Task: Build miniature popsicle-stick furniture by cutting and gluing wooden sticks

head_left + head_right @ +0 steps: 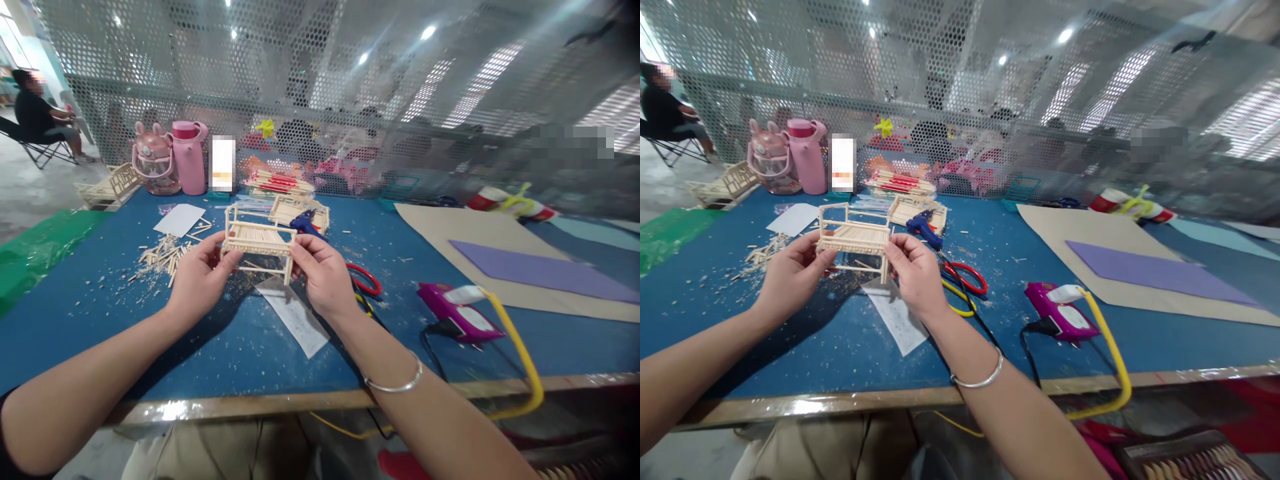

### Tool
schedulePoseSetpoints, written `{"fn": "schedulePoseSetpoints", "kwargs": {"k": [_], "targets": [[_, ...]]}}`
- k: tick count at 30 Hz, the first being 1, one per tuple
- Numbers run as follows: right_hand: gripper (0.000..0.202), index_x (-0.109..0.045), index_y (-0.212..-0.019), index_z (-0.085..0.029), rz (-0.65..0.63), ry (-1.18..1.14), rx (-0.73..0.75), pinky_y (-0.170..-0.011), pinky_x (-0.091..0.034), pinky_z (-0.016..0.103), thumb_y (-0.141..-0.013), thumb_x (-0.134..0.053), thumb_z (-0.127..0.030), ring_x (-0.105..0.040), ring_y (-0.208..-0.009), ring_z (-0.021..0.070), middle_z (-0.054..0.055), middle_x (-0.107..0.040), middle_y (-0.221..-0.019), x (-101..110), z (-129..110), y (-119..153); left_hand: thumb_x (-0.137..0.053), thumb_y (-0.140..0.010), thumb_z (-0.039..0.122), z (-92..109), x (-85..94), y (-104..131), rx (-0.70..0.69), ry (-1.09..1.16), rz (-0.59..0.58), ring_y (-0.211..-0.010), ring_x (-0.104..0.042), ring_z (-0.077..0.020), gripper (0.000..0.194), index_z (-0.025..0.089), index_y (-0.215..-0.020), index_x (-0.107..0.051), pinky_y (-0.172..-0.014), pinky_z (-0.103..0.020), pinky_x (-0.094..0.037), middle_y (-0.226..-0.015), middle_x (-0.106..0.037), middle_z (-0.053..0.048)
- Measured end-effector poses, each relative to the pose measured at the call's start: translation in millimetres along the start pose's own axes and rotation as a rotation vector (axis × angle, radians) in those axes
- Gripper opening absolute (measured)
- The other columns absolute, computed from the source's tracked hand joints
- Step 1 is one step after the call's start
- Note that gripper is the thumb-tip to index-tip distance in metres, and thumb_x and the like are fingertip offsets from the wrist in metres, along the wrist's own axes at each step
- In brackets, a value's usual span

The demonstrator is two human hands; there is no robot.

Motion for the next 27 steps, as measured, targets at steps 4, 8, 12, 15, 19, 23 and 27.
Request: {"fn": "schedulePoseSetpoints", "kwargs": {"k": [4, 8, 12, 15, 19, 23, 27], "targets": [[0.024, -0.059, -0.077, -0.018, -0.006, 0.006, -0.003, -0.045, -0.035, 0.019, -0.072, -0.068, -0.039, -0.041, -0.047, 0.0043, -0.006, -0.052, -0.062, -0.2, 1.5, 0.0, -0.058, -0.082, 0.036, 3.4, -2.0, 0.5, 0.038, 0.069, -0.018, -0.059, -0.060, -0.0114, 0.035, 0.017, -0.111, -0.059, -0.057, -0.024, -0.050, -0.076, -0.065, -0.002], [0.030, -0.056, -0.079, -0.019, 0.006, -0.079, -0.044, -0.042, -0.035, 0.018, -0.071, -0.067, -0.047, -0.040, -0.046, 0.0045, -0.007, -0.048, -0.059, -1.0, 3.3, 0.5, -0.056, -0.083, 0.031, 5.4, -5.3, 0.8, 0.143, 0.199, -0.044, -0.055, -0.060, -0.0101, 0.031, 0.017, -0.111, -0.056, -0.049, -0.020, -0.048, -0.068, -0.061, 0.001], [0.038, -0.048, -0.084, -0.023, 0.099, -0.124, -0.033, -0.039, -0.034, 0.017, -0.071, -0.062, -0.056, -0.041, -0.044, 0.0051, -0.008, -0.048, -0.060, 5.7, -4.2, -4.4, -0.058, -0.081, 0.031, 5.8, -7.3, 1.2, 0.181, 0.277, -0.059, -0.053, -0.061, -0.0100, 0.026, 0.017, -0.103, -0.055, -0.047, -0.019, -0.048, -0.066, -0.061, 0.002], [0.037, -0.045, -0.081, -0.023, 0.211, -0.002, 0.024, -0.039, -0.034, 0.017, -0.071, -0.062, -0.054, -0.041, -0.044, 0.0054, -0.008, -0.048, -0.060, 20.1, -17.3, -15.7, -0.059, -0.080, 0.032, 6.0, -7.4, 1.3, 0.182, 0.302, -0.065, -0.053, -0.060, -0.0105, 0.027, 0.017, -0.102, -0.055, -0.047, -0.019, -0.047, -0.066, -0.060, 0.002], [0.026, -0.046, -0.088, -0.022, 0.237, 0.390, 0.028, -0.043, -0.038, 0.020, -0.078, -0.052, -0.045, -0.046, -0.048, 0.0082, -0.006, -0.051, -0.064, 49.2, -30.3, -46.4, -0.060, -0.079, 0.036, 6.4, -5.8, 0.4, 0.176, 0.322, -0.049, -0.055, -0.061, -0.0118, 0.031, 0.017, -0.104, -0.055, -0.049, -0.021, -0.049, -0.066, -0.061, 0.002], [0.027, -0.053, -0.103, -0.016, 0.117, 1.279, -0.110, -0.066, -0.044, 0.023, -0.078, -0.048, -0.022, -0.059, -0.075, 0.0148, 0.006, -0.064, -0.088, 75.9, -22.3, -84.4, -0.061, -0.078, 0.040, 4.9, -4.8, 0.0, 0.187, 0.360, -0.007, -0.057, -0.061, -0.0129, 0.037, 0.017, -0.107, -0.054, -0.050, -0.023, -0.050, -0.070, -0.062, 0.001], [0.034, -0.063, -0.095, -0.014, -0.047, 1.459, -0.212, -0.068, -0.042, 0.026, -0.061, -0.064, -0.017, -0.061, -0.087, 0.0235, 0.013, -0.067, -0.095, 80.5, 2.2, -107.8, -0.058, -0.080, 0.040, 2.1, -6.5, 0.9, 0.195, 0.377, -0.007, -0.057, -0.062, -0.0130, 0.035, 0.018, -0.107, -0.053, -0.052, -0.023, -0.050, -0.069, -0.061, 0.001]]}}
Point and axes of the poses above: each hand's wrist, its own y-axis away from the middle knuckle, its own x-axis out of the back of the hand, z = x × y, the point moved 2 cm from there along -y, towards the middle knuckle
